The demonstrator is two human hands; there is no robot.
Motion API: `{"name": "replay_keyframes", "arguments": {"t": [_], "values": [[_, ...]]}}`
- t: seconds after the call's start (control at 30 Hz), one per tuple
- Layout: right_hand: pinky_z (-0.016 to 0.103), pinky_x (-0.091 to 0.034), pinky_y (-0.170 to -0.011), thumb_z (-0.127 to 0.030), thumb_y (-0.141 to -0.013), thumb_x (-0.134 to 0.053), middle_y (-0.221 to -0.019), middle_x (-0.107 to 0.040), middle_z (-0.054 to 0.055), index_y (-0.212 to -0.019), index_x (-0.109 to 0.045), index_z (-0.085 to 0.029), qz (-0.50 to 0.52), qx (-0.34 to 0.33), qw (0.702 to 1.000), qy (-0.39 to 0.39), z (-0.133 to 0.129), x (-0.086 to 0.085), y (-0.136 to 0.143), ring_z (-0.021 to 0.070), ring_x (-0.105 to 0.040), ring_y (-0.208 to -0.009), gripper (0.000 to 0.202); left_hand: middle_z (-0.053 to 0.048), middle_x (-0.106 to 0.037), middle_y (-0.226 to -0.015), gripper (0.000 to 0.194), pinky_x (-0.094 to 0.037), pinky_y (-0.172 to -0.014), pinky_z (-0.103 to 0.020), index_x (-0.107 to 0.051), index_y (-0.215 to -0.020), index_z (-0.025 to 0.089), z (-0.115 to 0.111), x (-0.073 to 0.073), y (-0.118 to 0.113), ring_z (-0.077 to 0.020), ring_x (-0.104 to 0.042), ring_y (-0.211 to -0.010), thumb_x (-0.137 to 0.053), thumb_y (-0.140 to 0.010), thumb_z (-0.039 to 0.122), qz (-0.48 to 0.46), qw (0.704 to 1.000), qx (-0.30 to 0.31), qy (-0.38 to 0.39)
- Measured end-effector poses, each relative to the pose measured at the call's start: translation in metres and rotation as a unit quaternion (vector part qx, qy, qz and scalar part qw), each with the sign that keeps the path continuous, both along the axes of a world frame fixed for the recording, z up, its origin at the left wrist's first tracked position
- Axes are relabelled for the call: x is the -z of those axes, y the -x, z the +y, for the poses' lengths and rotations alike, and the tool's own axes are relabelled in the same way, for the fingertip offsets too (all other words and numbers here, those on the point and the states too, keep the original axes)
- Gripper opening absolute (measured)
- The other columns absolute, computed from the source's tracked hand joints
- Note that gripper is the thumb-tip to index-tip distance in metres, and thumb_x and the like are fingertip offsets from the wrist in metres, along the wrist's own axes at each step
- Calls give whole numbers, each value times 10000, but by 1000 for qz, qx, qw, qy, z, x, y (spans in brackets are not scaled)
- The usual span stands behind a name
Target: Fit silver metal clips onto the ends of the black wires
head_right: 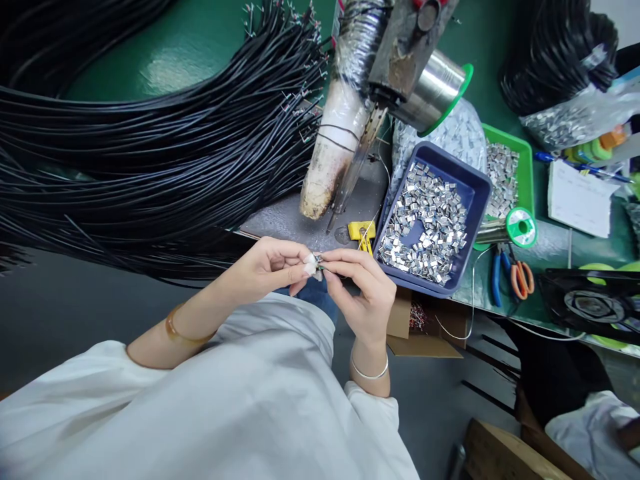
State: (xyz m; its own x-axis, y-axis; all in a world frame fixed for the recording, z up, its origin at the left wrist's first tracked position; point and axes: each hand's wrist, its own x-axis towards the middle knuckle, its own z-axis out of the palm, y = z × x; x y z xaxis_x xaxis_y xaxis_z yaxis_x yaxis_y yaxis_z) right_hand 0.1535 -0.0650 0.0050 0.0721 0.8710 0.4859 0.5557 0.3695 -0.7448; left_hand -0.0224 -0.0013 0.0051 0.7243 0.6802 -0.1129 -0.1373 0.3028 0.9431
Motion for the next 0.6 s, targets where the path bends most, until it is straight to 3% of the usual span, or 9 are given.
{"name": "replay_keyframes", "arguments": {"t": [0.27, 0.4, 0.5, 0.6], "values": [[357, -632, -811, -117, -846, -691, -974, -756, -1, -963, -742, -300, -30, 24, 999, 2, -4, -3, 1, 168, -723, -891, 223, 19, -582, -611, 175, -425, -537, -180, -634, -755, 130, -7, 5, -5, -70, -506, -546, -680, -872, 252, 28, 996, -64, -58], [352, -645, -822, -229, -861, -701, -993, -727, 15, -872, -724, -261, 143, 0, 986, 83, -3, 6, 3, 167, -731, -901, 41, -9, -672, -689, 114, -391, -506, -177, -701, -799, 123, -7, 10, -5, -63, -500, -543, -738, -843, 222, 15, 973, -125, -195], [336, -656, -787, -355, -854, -714, -980, -713, 18, -771, -685, -226, 278, -56, 948, 143, 1, 14, 7, 163, -747, -847, 157, -30, -742, -736, 63, -432, -554, -181, -748, -833, 143, -7, 13, -4, -73, -564, -566, -715, -869, 182, -14, 927, -163, -337], [325, -658, -766, -344, -870, -703, -991, -710, 23, -787, -676, -216, 286, -21, 948, 141, 2, 16, 12, 172, -756, -874, 155, -40, -761, -762, 111, -490, -632, -181, -726, -841, 139, -11, 15, -4, -96, -649, -638, -648, -915, 170, 3, 917, -189, -351]]}}
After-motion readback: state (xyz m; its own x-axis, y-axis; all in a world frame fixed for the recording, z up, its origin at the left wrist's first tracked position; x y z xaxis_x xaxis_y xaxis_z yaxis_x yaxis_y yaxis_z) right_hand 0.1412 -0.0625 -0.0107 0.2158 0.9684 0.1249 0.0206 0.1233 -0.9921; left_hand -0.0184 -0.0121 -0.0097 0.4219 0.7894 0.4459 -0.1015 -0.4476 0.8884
